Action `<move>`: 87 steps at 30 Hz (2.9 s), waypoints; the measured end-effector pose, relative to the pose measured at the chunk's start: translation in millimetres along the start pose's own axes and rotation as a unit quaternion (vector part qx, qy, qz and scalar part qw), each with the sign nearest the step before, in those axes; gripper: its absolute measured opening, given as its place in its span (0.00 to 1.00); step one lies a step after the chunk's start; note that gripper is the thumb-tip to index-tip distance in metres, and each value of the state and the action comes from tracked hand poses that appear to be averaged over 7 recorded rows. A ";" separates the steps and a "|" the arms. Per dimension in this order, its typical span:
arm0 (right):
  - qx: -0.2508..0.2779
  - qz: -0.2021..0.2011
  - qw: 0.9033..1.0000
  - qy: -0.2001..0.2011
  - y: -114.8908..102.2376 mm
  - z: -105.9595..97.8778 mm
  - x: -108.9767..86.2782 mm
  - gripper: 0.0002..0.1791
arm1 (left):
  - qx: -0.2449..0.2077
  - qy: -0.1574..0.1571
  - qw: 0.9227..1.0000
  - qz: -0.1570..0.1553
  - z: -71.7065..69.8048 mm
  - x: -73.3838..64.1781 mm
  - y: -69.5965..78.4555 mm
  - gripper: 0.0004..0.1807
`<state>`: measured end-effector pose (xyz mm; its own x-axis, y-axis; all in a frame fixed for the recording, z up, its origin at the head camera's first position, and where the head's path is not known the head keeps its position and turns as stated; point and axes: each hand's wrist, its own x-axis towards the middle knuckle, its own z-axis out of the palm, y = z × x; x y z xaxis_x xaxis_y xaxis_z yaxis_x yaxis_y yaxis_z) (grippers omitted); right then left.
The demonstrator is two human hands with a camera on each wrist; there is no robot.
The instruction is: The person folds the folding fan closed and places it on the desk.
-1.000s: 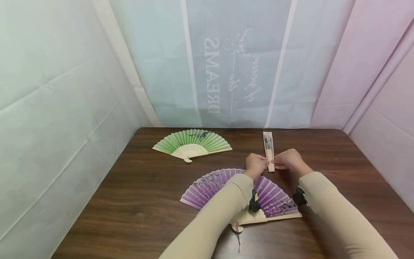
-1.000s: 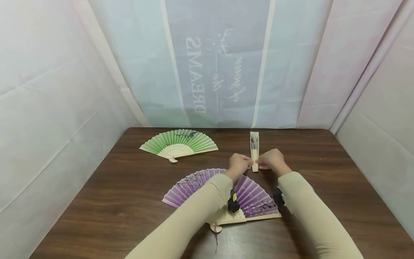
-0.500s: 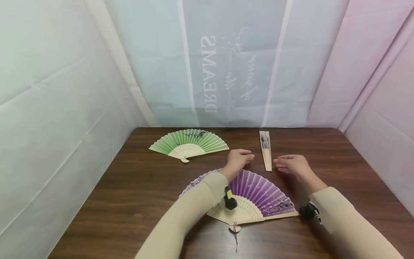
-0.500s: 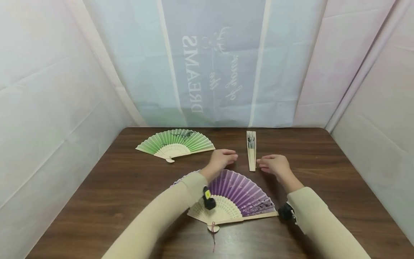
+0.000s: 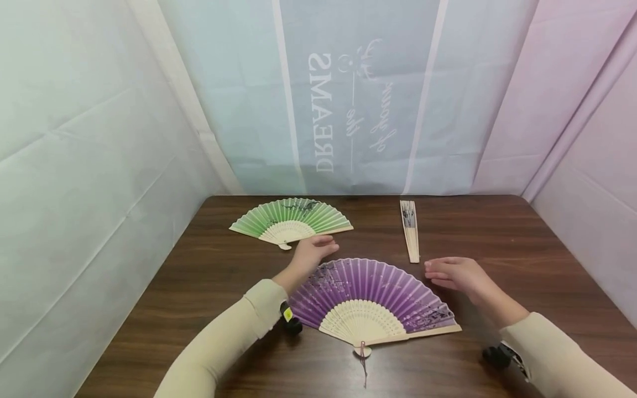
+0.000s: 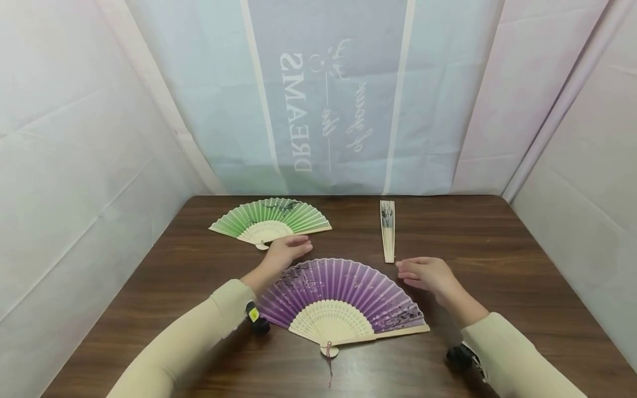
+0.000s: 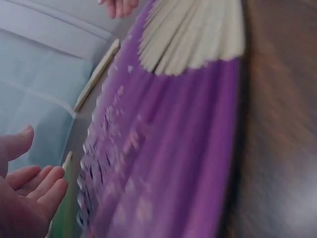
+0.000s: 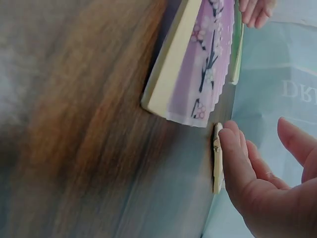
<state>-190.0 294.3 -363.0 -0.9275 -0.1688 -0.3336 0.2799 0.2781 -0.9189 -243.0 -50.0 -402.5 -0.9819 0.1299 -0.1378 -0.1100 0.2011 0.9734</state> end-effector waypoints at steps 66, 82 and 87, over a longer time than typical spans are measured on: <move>0.338 0.130 0.906 -0.221 48.2 113.0 -76.7 0.16 | -0.086 0.015 0.992 -0.086 -96.0 -131.5 -45.6 0.31; 0.408 0.098 0.895 -0.151 53.7 118.3 -77.3 0.08 | -0.211 0.098 0.967 -0.104 -83.5 -127.6 -55.5 0.24; 0.420 0.073 0.893 -0.144 51.4 117.5 -76.7 0.08 | -0.241 0.116 0.958 -0.103 -83.7 -120.4 -52.4 0.22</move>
<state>-75.4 210.4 -409.4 -0.7969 -0.4590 -0.3927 0.5928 -0.4694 -0.6544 -131.9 -157.4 -421.6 -0.9333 -0.0954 -0.3461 -0.3086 -0.2793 0.9092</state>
